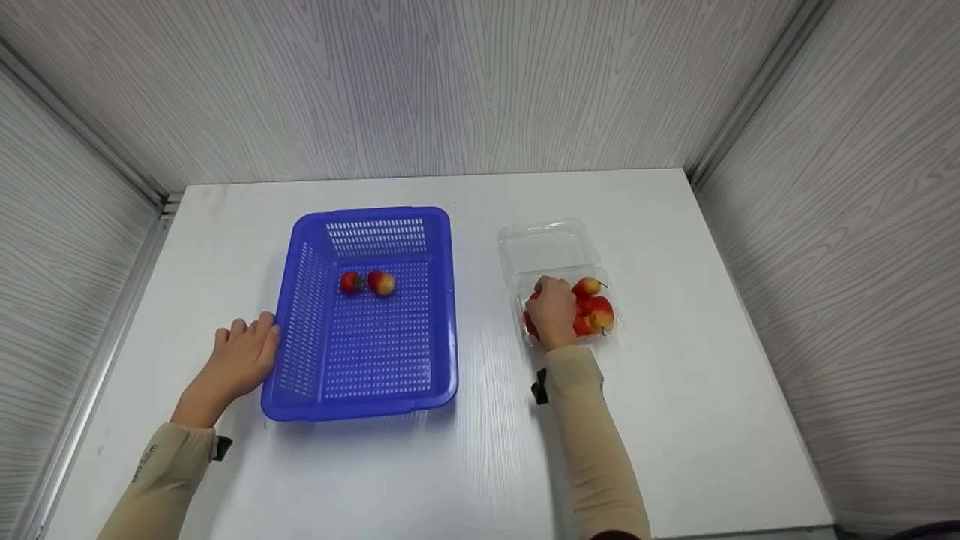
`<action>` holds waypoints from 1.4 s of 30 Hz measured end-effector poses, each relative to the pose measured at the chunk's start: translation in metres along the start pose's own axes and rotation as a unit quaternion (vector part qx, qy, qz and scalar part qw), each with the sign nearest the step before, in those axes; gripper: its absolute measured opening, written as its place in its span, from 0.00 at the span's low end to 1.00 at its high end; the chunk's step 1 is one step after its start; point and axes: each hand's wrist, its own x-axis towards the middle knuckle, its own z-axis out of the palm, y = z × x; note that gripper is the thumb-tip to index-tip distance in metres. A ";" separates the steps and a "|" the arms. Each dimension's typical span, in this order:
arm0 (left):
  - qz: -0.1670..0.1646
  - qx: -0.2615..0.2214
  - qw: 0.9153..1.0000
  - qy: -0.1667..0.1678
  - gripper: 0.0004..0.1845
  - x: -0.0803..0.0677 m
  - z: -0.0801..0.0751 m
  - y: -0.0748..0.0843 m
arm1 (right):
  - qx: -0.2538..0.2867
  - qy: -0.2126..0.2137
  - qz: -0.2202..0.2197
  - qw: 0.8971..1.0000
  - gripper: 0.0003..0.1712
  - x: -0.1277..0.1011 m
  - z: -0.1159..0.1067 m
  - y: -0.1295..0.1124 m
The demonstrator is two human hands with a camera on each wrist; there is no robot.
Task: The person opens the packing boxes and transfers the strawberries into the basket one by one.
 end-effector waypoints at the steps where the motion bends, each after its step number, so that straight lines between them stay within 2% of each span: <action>1: 0.000 0.000 1.000 -0.001 0.16 0.000 0.000 0.000 | 0.000 -0.001 0.001 1.000 0.14 0.000 0.000 0.000; 7: 0.000 -0.001 1.000 -0.004 0.16 -0.001 -0.001 0.002 | 0.006 -0.011 0.016 1.000 0.18 -0.002 -0.005 -0.002; 15: 0.011 0.004 1.000 0.024 0.14 0.000 0.000 0.001 | 0.022 0.015 -0.011 1.000 0.20 -0.006 -0.015 -0.007; 23: 0.007 0.006 1.000 0.022 0.14 0.000 0.000 0.001 | 0.051 0.015 -0.014 0.998 0.22 -0.012 -0.024 -0.021; 29: 0.011 0.022 0.999 0.033 0.16 -0.001 0.002 0.001 | 0.079 0.024 -0.028 0.996 0.18 -0.020 -0.026 -0.045; 42: 0.025 0.038 0.997 0.060 0.15 0.000 -0.001 0.003 | 0.159 0.039 -0.126 0.978 0.21 -0.028 -0.024 -0.107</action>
